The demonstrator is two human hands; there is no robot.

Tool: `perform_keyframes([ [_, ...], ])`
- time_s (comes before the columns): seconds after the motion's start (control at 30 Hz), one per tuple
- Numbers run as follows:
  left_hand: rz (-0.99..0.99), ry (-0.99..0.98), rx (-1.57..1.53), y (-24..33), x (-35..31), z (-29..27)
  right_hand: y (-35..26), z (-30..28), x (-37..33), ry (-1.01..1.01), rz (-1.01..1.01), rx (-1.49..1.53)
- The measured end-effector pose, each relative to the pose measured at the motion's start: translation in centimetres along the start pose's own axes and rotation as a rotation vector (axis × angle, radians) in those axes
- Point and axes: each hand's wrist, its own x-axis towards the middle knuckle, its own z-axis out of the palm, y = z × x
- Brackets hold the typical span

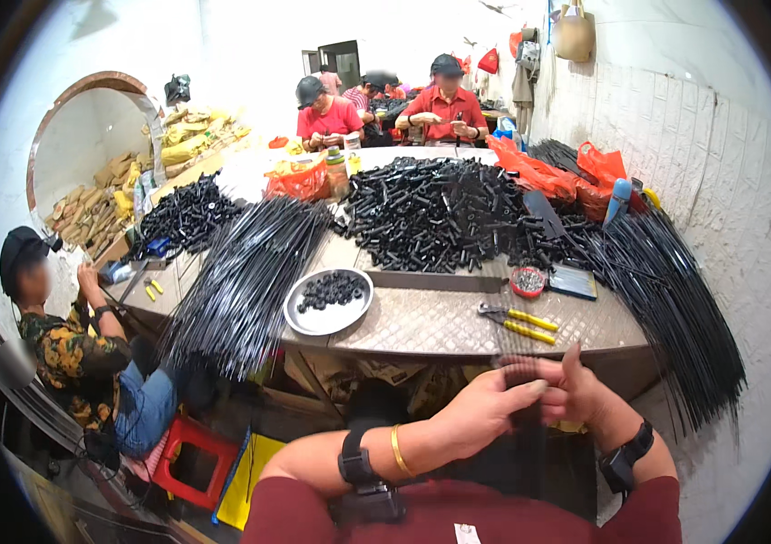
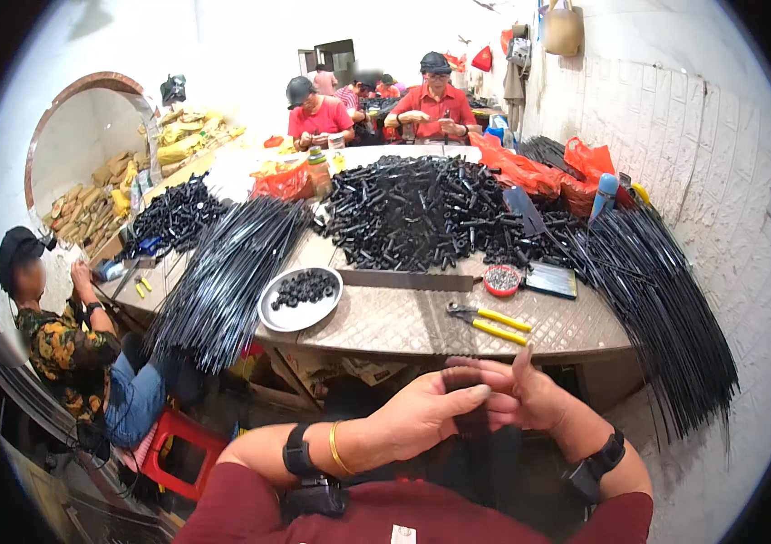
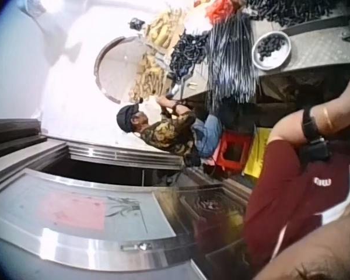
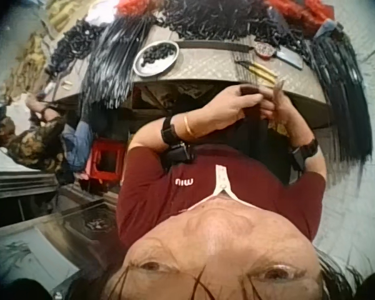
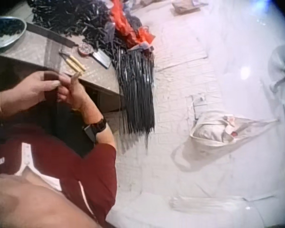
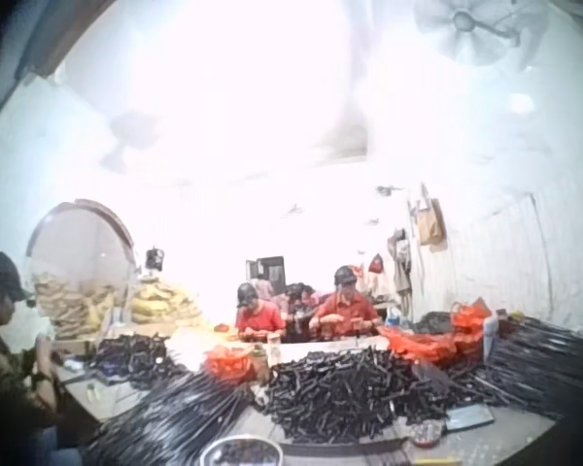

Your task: Assembling thin black rods into a plastic joint housing using spacers and pliers.

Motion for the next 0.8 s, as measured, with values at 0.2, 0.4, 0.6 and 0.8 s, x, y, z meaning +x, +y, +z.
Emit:
perform_keyframes([
  [0.2, 0.211, -0.272, 0.584, 1.9, -0.2, 0.5, -8.3, 1.2, 3.4, 0.363, -0.491, 0.150],
  [0.4, 0.163, -0.154, 1.272, 3.8, 0.3, -8.0, -11.8, -5.6, 13.7, 0.415, -0.510, 0.235],
  [0.6, 0.041, 0.138, 0.640, 4.0, 1.3, -16.8, -8.5, -9.6, 27.9, 0.341, -0.312, 0.317],
  [0.8, -0.109, 0.179, 0.350, 4.8, 3.6, -21.0, -6.3, -13.5, 29.3, 0.341, -0.351, 0.017],
])
